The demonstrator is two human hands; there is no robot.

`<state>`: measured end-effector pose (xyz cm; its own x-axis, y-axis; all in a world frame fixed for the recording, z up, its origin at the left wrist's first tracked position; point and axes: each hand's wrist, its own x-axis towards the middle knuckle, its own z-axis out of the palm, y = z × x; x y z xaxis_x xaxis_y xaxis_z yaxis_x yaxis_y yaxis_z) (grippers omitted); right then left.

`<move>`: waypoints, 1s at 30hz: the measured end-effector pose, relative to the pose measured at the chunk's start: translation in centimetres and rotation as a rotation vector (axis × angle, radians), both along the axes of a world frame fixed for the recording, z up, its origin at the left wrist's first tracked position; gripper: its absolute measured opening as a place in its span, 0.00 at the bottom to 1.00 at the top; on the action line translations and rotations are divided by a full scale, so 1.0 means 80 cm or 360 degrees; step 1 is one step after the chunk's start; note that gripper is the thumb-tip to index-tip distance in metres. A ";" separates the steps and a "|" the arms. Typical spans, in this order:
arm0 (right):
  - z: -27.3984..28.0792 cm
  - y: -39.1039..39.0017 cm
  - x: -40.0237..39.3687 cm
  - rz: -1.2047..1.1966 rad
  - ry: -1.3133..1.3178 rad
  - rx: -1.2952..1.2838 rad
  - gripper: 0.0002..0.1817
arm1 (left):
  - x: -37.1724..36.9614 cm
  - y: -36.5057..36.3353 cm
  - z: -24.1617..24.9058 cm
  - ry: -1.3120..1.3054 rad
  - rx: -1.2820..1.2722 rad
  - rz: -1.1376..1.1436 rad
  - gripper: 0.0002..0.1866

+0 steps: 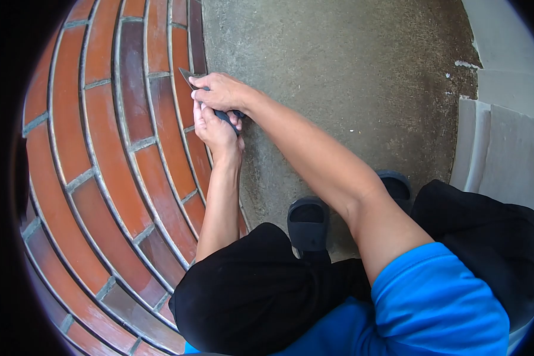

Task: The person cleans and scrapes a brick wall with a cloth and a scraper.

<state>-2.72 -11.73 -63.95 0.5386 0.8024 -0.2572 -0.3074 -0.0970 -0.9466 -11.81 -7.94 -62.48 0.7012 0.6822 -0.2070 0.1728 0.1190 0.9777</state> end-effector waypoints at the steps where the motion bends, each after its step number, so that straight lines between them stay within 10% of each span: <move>1: 0.002 0.000 0.001 0.0010 0.0034 -0.0004 0.30 | 0.001 0.000 -0.001 0.0000 0.0028 0.0000 0.19; 14: -0.060 0.033 -0.005 -0.0235 -0.0744 0.0257 0.26 | -0.004 -0.010 0.000 -0.0066 -0.0034 0.0048 0.20; 17: 0.005 0.001 0.009 0.0091 -0.0181 -0.0157 0.27 | 0.004 -0.005 -0.001 -0.0073 -0.0064 0.0028 0.20; 21: -0.053 0.034 -0.010 -0.0453 -0.1128 0.0245 0.28 | -0.007 -0.010 -0.003 -0.0117 0.0020 0.0031 0.19; 25: 0.004 0.002 0.005 0.0029 -0.0284 -0.0150 0.29 | 0.002 0.003 -0.009 -0.0099 0.0034 -0.0046 0.20; 30: -0.039 0.023 -0.002 -0.0166 -0.0743 0.0156 0.28 | -0.005 -0.010 -0.005 -0.0127 0.0132 0.0008 0.20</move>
